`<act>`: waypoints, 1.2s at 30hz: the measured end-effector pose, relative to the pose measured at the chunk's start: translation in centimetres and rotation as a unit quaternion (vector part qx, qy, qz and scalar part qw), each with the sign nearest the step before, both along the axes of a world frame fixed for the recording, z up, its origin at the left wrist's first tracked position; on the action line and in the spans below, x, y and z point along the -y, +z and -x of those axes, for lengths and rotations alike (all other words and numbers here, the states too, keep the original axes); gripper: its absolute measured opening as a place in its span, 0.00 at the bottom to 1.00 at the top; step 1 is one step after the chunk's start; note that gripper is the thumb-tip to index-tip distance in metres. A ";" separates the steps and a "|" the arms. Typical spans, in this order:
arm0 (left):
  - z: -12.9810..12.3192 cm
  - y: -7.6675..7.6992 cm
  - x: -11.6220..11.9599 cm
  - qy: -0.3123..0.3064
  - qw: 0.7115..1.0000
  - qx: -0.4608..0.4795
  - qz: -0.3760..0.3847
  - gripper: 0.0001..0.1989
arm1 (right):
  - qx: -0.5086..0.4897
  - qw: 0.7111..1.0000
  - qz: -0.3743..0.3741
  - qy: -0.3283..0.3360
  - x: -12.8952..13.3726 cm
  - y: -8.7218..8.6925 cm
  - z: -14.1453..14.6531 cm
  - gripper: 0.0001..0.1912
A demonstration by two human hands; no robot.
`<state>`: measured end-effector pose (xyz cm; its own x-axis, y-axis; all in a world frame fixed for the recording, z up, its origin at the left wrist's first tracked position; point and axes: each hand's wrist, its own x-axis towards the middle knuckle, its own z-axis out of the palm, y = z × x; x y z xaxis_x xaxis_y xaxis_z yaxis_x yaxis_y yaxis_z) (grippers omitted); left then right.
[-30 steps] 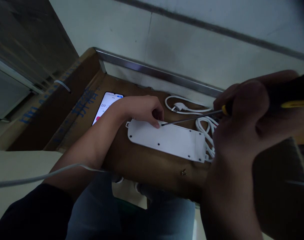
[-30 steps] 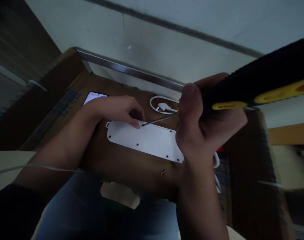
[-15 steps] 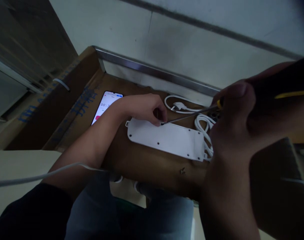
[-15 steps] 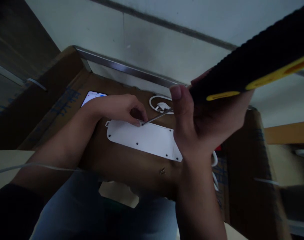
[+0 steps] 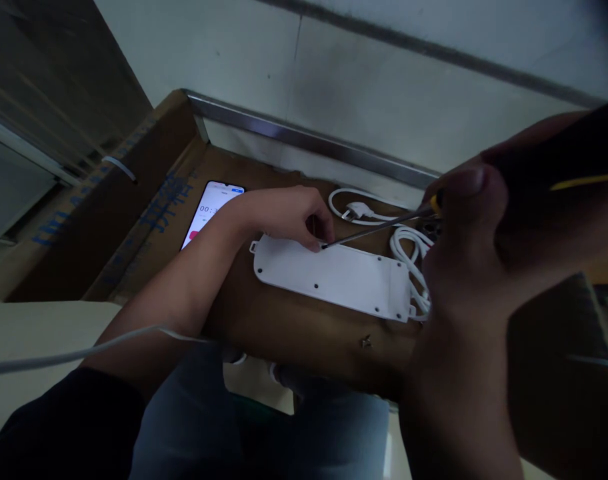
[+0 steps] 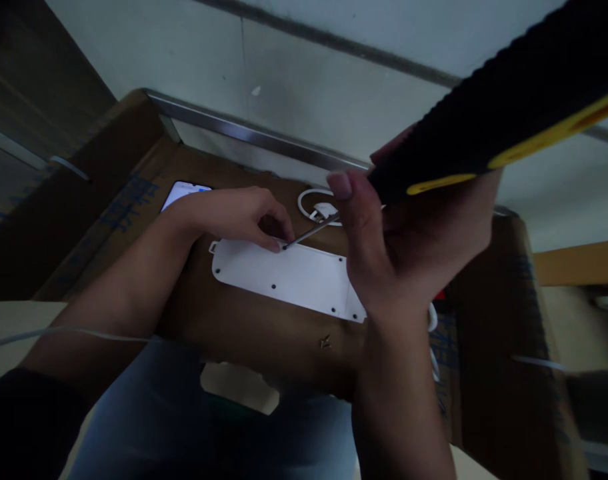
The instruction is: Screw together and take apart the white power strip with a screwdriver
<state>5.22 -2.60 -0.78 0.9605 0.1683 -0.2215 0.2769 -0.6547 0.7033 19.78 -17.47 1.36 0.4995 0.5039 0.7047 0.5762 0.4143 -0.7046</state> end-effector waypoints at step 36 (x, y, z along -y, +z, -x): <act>0.2 0.2 0.0 -0.009 0.999 -0.032 0.022 0.20 | -0.018 0.984 0.063 0.164 0.6 -0.3 0.9 0.16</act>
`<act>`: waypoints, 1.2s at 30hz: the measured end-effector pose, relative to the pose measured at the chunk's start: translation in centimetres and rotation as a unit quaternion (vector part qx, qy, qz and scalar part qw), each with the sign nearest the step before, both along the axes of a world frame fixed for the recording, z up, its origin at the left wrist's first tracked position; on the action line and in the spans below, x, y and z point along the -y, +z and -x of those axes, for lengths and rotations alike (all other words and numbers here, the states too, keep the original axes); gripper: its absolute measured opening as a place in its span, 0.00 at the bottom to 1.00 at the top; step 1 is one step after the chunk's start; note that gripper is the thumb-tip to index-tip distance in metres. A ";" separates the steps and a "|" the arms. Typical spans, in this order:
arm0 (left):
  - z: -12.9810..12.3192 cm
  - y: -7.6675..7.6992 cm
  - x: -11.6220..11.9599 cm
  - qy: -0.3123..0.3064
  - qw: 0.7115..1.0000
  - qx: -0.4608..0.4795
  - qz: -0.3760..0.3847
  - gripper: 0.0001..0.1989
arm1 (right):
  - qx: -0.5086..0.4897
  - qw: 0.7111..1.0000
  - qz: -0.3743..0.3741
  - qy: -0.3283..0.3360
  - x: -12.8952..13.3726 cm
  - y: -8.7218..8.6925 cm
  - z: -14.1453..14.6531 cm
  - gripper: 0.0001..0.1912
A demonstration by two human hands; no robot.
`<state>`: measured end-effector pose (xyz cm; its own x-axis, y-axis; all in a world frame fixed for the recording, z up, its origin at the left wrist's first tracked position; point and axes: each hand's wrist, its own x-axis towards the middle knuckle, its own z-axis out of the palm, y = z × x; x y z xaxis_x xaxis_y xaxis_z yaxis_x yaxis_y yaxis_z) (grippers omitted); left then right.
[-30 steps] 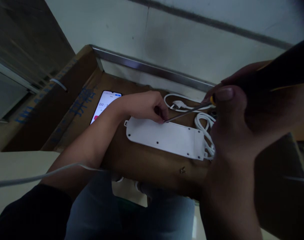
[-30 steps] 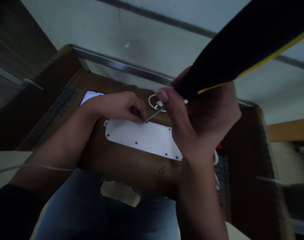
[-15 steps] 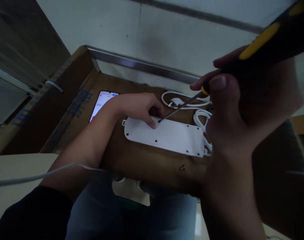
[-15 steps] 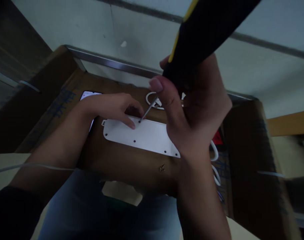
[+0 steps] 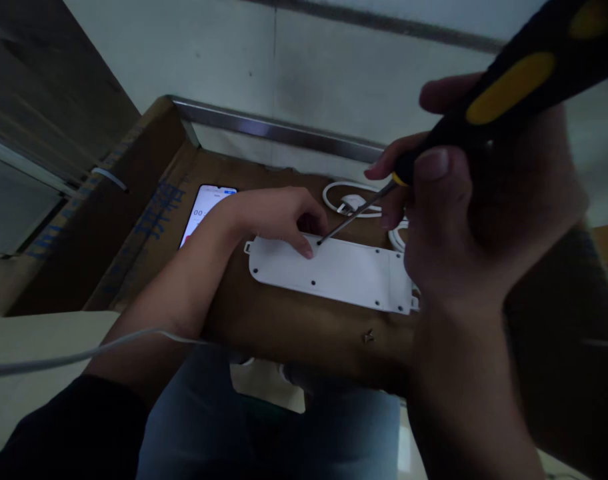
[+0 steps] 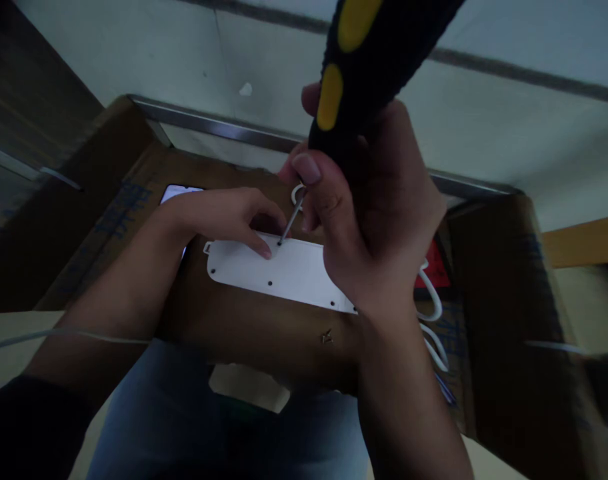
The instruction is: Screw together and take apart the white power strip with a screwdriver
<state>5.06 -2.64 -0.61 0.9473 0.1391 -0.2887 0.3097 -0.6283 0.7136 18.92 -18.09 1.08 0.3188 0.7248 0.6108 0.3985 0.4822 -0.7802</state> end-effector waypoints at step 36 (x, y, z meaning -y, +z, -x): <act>0.0 0.0 0.1 0.001 1.000 0.010 0.009 0.19 | 0.045 0.999 -0.027 -0.004 0.1 0.1 0.3 0.12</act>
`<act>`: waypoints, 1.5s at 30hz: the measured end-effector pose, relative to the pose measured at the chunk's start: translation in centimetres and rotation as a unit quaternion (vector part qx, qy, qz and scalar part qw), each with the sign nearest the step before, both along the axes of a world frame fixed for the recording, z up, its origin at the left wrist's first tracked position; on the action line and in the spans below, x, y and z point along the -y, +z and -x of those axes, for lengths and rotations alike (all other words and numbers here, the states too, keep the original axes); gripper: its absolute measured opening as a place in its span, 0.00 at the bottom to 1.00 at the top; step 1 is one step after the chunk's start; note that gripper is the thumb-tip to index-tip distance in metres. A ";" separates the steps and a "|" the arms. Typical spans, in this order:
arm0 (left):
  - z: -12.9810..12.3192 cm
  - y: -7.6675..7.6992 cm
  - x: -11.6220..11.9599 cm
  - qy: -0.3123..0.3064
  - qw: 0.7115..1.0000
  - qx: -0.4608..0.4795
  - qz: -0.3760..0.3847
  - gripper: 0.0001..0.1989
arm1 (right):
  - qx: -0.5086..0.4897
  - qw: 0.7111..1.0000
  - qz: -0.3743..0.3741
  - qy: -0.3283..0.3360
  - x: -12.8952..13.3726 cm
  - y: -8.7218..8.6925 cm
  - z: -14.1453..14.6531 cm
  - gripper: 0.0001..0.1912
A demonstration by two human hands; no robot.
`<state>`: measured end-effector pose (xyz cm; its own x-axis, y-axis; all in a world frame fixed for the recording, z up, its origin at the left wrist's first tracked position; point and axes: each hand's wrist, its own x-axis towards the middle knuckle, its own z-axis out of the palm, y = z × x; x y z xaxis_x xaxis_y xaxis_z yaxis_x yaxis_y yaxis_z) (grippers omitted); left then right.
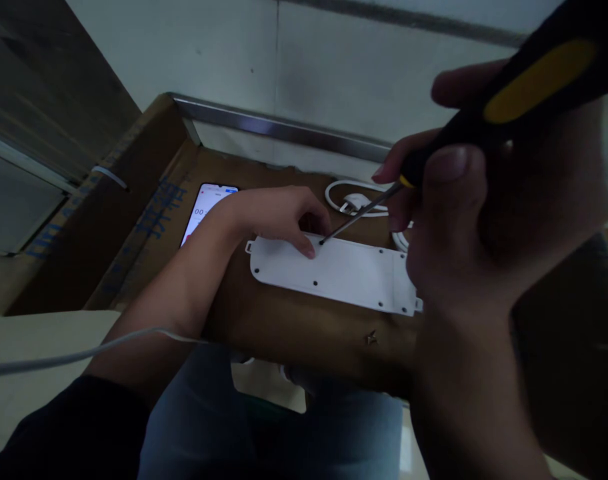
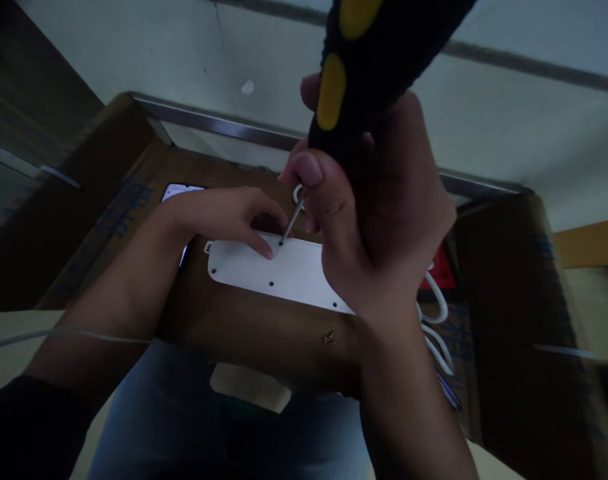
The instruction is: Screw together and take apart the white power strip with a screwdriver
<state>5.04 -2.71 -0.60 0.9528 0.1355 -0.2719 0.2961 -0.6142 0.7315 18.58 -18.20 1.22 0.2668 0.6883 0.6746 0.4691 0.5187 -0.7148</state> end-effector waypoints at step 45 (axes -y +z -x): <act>0.1 0.1 0.0 -0.005 1.000 -0.001 -0.006 0.19 | 0.004 1.000 0.001 -0.014 0.2 0.2 0.3 0.12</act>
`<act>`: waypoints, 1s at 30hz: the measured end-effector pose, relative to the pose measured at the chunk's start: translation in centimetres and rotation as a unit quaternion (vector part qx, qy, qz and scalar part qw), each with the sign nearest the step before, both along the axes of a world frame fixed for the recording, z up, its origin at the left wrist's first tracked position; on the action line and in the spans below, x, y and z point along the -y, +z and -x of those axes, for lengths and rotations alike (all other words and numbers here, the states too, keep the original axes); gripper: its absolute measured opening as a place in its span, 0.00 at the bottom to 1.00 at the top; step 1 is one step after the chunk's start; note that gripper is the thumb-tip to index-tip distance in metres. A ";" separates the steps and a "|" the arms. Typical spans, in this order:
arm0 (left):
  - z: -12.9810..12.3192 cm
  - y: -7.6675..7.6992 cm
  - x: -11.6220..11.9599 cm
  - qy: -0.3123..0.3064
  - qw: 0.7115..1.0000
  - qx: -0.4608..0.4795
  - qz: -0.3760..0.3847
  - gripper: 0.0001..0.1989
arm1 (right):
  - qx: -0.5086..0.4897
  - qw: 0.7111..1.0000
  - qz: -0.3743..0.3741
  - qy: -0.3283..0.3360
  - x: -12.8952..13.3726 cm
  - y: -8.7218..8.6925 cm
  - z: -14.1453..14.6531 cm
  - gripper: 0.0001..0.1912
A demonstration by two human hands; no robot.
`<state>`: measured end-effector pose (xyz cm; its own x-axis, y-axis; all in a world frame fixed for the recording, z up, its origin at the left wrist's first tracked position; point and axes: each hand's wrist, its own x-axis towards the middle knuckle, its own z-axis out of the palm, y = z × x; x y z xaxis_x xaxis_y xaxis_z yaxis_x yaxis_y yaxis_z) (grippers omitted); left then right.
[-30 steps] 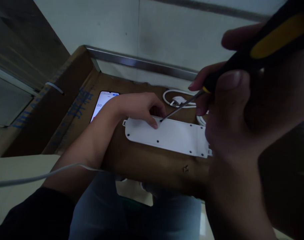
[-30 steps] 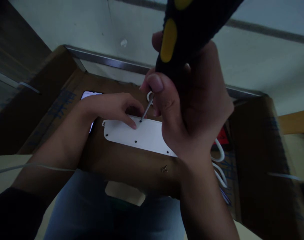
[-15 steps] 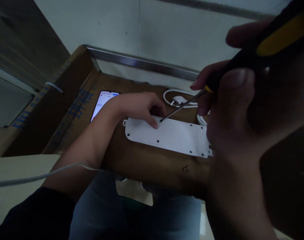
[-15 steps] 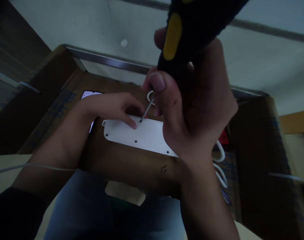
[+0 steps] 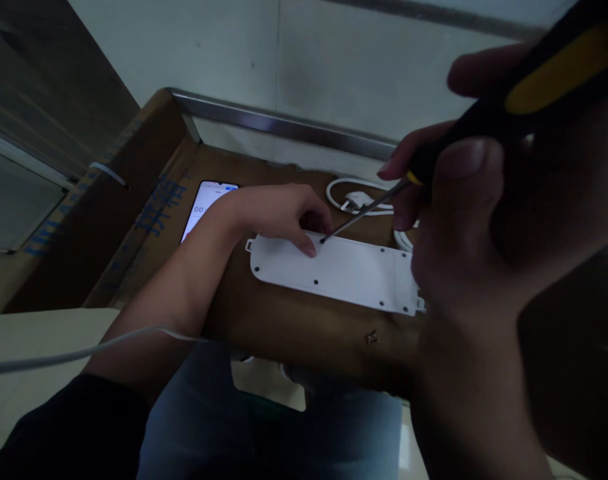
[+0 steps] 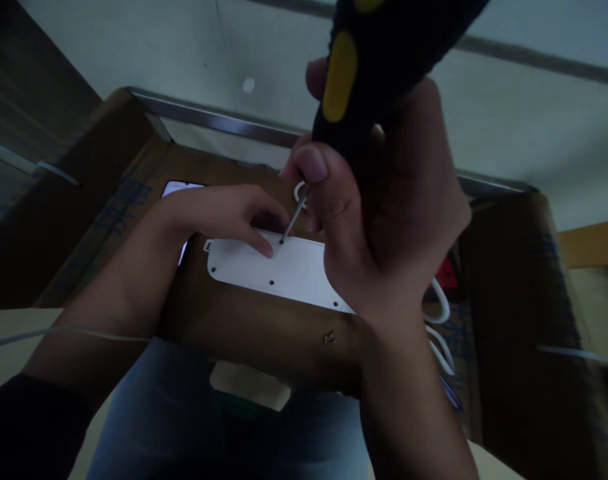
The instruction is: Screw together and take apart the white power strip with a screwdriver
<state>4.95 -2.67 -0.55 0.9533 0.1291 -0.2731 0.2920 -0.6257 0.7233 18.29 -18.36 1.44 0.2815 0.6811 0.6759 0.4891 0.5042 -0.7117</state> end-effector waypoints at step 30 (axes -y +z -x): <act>-0.1 0.3 0.1 -0.001 1.000 -0.003 -0.007 0.19 | -0.015 1.000 -0.009 -0.011 -0.2 -0.3 0.0 0.12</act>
